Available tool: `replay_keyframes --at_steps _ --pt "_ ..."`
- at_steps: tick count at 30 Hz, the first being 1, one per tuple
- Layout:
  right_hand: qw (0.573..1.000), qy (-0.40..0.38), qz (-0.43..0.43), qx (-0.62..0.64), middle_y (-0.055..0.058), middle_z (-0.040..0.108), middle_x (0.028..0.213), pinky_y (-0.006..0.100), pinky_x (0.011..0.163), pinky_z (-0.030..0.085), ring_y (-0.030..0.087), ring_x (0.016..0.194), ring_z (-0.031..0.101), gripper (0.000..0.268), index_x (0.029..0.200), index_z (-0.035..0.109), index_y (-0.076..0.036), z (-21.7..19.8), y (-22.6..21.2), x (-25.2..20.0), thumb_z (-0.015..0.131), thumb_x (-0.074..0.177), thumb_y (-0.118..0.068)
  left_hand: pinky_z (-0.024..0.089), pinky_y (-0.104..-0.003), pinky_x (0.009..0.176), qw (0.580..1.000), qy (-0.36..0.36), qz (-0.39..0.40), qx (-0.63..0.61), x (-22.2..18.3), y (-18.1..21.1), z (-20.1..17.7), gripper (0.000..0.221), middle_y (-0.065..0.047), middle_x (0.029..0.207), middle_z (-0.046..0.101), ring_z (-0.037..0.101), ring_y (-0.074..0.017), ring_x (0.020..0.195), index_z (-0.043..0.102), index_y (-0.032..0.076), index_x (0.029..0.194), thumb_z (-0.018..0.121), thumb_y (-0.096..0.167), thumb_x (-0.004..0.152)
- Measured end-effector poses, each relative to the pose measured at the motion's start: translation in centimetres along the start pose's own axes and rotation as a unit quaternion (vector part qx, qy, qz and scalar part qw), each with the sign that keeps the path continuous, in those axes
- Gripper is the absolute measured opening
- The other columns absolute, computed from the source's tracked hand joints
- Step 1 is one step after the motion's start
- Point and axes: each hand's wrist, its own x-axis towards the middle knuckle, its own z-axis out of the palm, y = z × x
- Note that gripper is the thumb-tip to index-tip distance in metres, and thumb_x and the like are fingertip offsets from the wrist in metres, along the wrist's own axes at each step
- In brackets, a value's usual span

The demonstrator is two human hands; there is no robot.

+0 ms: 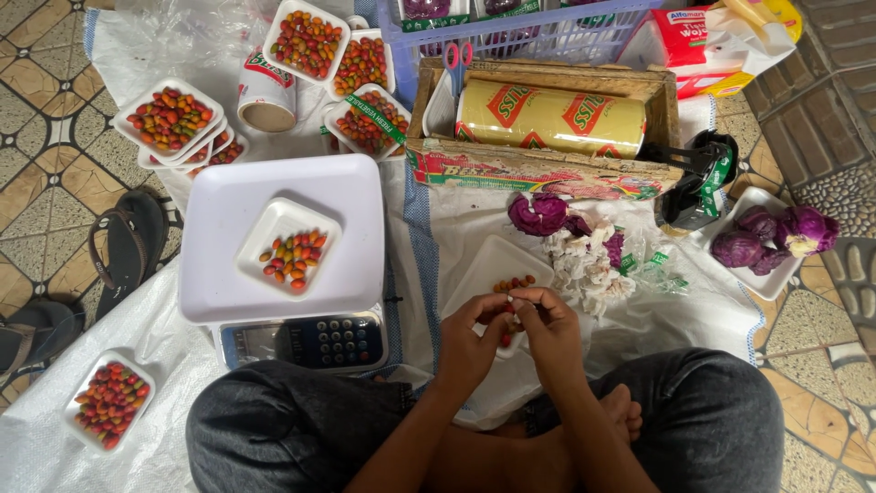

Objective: The person sits on the floor and wipes small red and orange chilies one by one with a white tissue, placing the cleaned chilies into a white tray on a digital scale. The person handles the chilies individually, wiping each one before transferring it to the tray.

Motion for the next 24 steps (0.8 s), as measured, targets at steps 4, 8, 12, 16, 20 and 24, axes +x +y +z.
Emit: replay_keyframes --at_steps 4,8,12,16,20,24 --pt "1.000 -0.004 -0.013 -0.007 0.010 0.067 0.085 0.032 0.067 0.053 0.013 0.072 0.057 0.012 0.104 0.077 0.002 -0.1 0.7 0.1 0.067 0.096 0.001 0.060 -0.039 0.081 0.999 0.006 -0.031 -0.012 0.1 0.5 -0.2 0.017 -0.017 0.096 0.078 0.074 -0.0227 0.090 0.075 0.002 0.113 0.071 0.006 0.097" --pt "0.984 -0.017 -0.177 -0.030 0.011 0.069 0.093 0.036 0.082 0.057 0.019 0.091 0.070 0.013 0.102 0.076 0.001 -0.1 2.0 0.2 0.069 0.093 0.007 0.060 -0.040 0.084 0.999 -0.001 -0.028 -0.021 0.4 0.3 -0.3 0.019 -0.016 0.100 0.078 0.074 -0.0229 0.093 0.075 0.001 0.115 0.069 0.003 0.098" --pt "0.979 -0.038 -0.198 -0.022 0.011 0.067 0.093 0.037 0.085 0.057 0.021 0.093 0.071 0.013 0.102 0.076 0.003 -0.4 2.6 0.4 0.067 0.094 0.009 0.060 -0.039 0.084 1.000 -0.020 -0.005 -0.006 0.8 0.0 -0.6 0.020 -0.013 0.099 0.078 0.075 -0.0231 0.094 0.076 0.004 0.113 0.072 0.000 0.094" --pt "0.992 -0.037 -0.117 0.035 0.010 0.069 0.092 0.035 0.082 0.056 0.013 0.087 0.064 0.011 0.102 0.073 0.006 -0.4 1.3 -0.1 0.063 0.098 0.005 0.059 -0.037 0.084 1.000 -0.022 -0.012 -0.010 0.5 0.3 -0.4 0.018 -0.013 0.099 0.078 0.074 -0.0209 0.093 0.077 0.004 0.112 0.073 0.004 0.095" --pt "0.989 -0.031 -0.137 0.044 0.012 0.071 0.091 0.035 0.081 0.055 0.017 0.087 0.066 0.012 0.102 0.073 0.006 0.1 0.7 -0.3 0.062 0.097 0.008 0.059 -0.037 0.084 1.000 -0.020 0.001 -0.001 0.6 1.1 -0.5 0.019 -0.012 0.100 0.078 0.074 -0.0199 0.094 0.076 0.004 0.114 0.070 0.004 0.097" --pt "0.957 -0.025 -0.283 -0.058 0.008 0.068 0.095 0.034 0.086 0.056 0.021 0.098 0.070 0.017 0.102 0.077 -0.001 0.5 1.3 0.0 0.069 0.091 0.009 0.059 -0.041 0.084 0.999 -0.008 0.030 0.027 0.8 1.1 -0.6 0.018 -0.017 0.102 0.077 0.073 -0.0238 0.093 0.074 -0.001 0.113 0.065 -0.003 0.098"
